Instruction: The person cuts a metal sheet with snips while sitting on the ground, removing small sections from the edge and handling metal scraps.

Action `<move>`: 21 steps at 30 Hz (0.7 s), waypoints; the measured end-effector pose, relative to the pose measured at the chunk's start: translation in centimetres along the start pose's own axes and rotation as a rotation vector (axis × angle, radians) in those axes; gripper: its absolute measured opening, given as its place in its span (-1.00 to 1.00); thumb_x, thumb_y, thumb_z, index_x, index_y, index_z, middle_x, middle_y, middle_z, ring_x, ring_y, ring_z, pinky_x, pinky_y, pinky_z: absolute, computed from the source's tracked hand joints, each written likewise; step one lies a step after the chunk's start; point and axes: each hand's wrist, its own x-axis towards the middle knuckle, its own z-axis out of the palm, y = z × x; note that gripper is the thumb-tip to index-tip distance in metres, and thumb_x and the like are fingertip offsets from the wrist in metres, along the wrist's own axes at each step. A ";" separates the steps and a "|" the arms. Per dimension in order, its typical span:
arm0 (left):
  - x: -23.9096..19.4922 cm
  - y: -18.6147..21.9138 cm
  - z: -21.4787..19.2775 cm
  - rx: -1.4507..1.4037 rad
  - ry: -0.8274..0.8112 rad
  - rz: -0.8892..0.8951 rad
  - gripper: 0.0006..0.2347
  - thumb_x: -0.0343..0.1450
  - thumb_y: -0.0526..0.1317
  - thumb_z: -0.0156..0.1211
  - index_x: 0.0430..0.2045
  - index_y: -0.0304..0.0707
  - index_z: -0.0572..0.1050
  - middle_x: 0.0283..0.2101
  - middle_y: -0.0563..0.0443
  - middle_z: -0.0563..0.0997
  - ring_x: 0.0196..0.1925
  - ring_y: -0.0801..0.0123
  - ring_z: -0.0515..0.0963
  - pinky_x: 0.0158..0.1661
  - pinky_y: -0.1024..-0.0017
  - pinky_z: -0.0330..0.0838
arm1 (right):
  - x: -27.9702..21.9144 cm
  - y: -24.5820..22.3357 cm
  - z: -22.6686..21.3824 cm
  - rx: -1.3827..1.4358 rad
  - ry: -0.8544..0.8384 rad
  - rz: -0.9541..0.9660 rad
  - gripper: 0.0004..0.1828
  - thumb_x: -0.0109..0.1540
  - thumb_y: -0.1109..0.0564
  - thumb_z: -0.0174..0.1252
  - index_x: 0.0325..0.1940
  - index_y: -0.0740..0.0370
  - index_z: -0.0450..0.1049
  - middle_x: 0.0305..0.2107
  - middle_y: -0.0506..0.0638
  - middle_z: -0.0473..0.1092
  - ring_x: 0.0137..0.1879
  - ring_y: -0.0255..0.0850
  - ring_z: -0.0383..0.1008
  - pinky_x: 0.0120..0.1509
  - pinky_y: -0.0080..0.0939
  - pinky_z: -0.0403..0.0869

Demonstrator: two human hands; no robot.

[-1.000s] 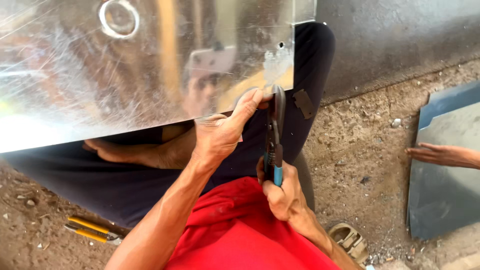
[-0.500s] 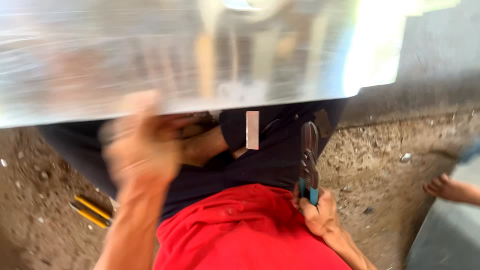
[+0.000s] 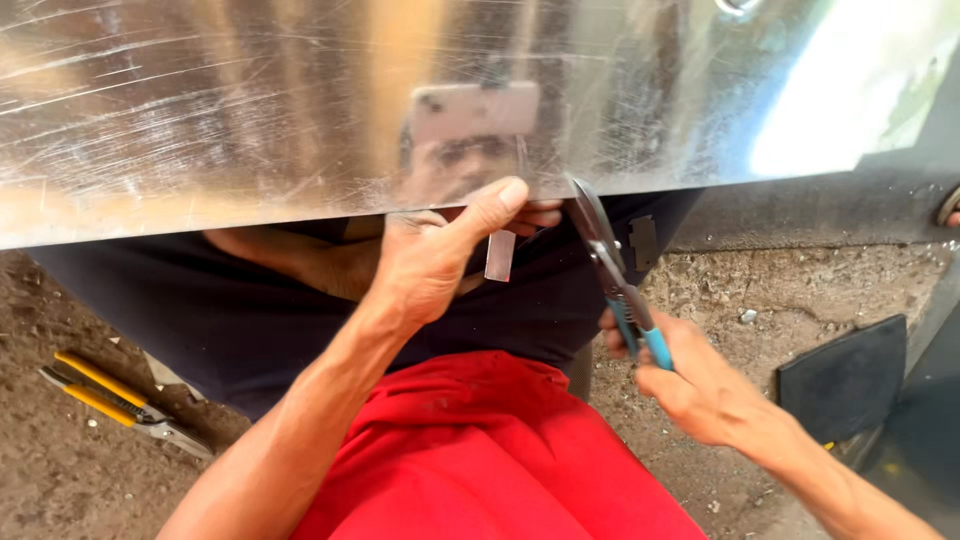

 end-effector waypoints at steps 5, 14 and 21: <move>-0.1 0.0 -0.1 0.051 0.009 -0.017 -0.74 0.48 -0.28 0.27 -0.01 -0.48 0.52 -0.15 -0.26 0.71 -0.12 0.13 0.75 -0.10 0.27 0.68 | -0.1 -0.7 -2.1 -0.142 -0.028 0.106 -0.46 -0.05 0.14 -0.03 0.01 0.30 0.41 -0.32 0.09 0.45 -0.28 -0.12 0.48 -0.20 -0.09 0.53; 0.1 -0.8 -0.7 0.049 0.127 -0.115 -0.76 0.44 -0.29 0.33 -0.11 -0.55 0.60 -0.23 -0.21 0.69 -0.15 0.19 0.74 -0.05 0.25 0.71 | 1.0 0.8 -5.2 -0.359 -0.028 0.119 -0.76 0.03 0.11 0.06 -0.27 0.23 0.46 -0.72 0.07 0.37 -0.62 -0.09 0.38 -0.41 -0.04 0.39; 2.3 -3.3 1.2 0.081 0.163 -0.066 -0.80 0.44 -0.35 0.36 -0.08 -0.37 0.60 -0.22 -0.14 0.68 -0.21 0.32 0.65 -0.22 0.41 0.54 | -0.3 3.4 -3.7 -0.061 -0.008 0.057 -0.67 -0.01 0.05 0.07 -0.22 0.22 0.46 -0.54 -0.07 0.42 -0.44 -0.21 0.45 -0.36 -0.13 0.48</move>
